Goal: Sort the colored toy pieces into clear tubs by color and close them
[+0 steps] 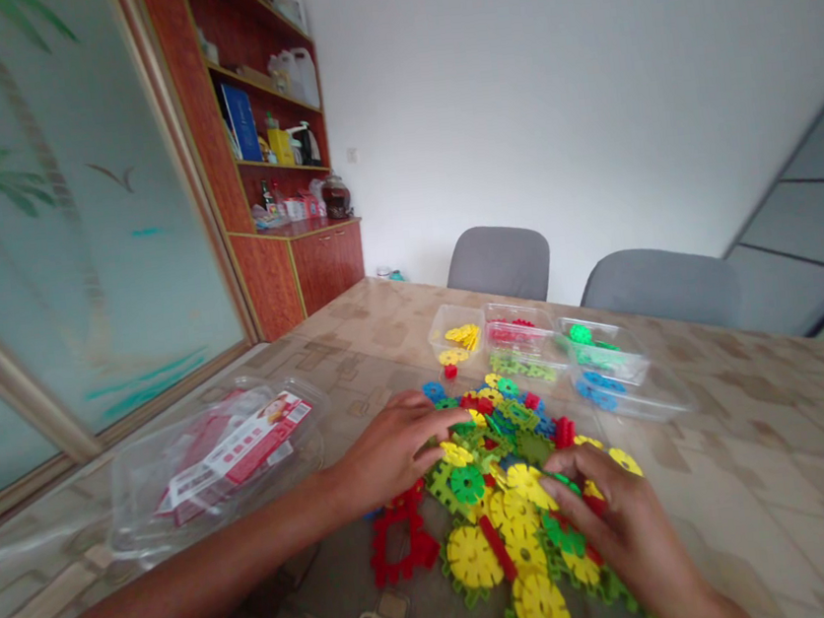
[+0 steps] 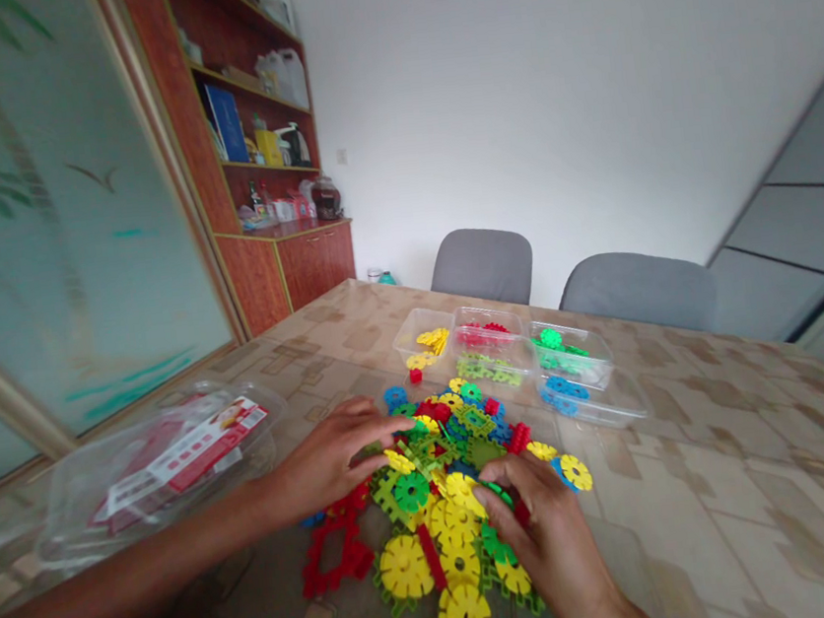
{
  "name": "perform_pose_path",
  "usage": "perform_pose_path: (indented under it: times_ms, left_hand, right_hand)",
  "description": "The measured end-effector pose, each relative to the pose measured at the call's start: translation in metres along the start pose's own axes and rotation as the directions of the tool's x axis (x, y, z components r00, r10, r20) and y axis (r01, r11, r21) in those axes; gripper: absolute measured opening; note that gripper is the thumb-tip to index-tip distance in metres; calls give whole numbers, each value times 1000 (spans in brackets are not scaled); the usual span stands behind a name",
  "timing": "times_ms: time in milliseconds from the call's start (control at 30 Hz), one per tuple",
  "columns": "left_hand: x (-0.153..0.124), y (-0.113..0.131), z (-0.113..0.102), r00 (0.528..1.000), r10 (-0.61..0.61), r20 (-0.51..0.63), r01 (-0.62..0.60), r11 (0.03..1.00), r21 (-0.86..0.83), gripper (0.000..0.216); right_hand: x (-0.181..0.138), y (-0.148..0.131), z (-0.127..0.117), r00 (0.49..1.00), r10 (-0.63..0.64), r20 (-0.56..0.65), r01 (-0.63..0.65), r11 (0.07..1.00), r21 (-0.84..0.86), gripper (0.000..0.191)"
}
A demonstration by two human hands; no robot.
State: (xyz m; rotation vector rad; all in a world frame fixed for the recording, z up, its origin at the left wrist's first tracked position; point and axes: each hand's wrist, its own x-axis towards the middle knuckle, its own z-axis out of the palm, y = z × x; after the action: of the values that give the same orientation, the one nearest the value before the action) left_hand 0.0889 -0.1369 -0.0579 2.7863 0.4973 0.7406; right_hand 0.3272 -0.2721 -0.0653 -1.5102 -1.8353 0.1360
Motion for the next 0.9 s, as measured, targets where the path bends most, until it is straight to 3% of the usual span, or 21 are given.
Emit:
perform_pose_path:
  times_ms: [100, 167, 333, 533, 633, 767, 833, 900]
  left_hand:
    - [1, 2, -3, 999, 53, 8, -53, 998, -36, 15]
    - [1, 5, -5, 999, 42, 20, -40, 997, -62, 14]
    - [-1, 13, -8, 998, -51, 34, 56, 985, -166, 13]
    - [-1, 17, -6, 967, -220, 131, 251, 913, -321, 10]
    - [-1, 19, -6, 948, -243, 206, 311, 847, -430, 11]
    - [-3, 22, -7, 923, -184, 339, 353, 755, -552, 15]
    - [-4, 24, -7, 906, -128, 404, 353, 756, -551, 24]
    - [-6, 26, -6, 895, -91, 437, 332, 791, -515, 29]
  right_hand:
    - [1, -6, -3, 998, 22, 62, -25, 998, 49, 19]
    - [0, -8, -2, 990, 18, 142, -27, 997, 66, 24]
    - [-7, -6, 7, 949, -13, 314, 9, 1000, 16, 25]
    - [-6, -6, 7, 929, -23, 369, 21, 1000, 10, 22]
    - [-1, -9, -2, 922, 17, 386, -55, 995, 86, 27]
    - [0, -11, -7, 874, 36, 485, -138, 974, 177, 29]
    - [-4, -10, -4, 834, 5, 552, -105, 983, 149, 23]
    - [-9, -9, -1, 825, -25, 565, -36, 995, 97, 13]
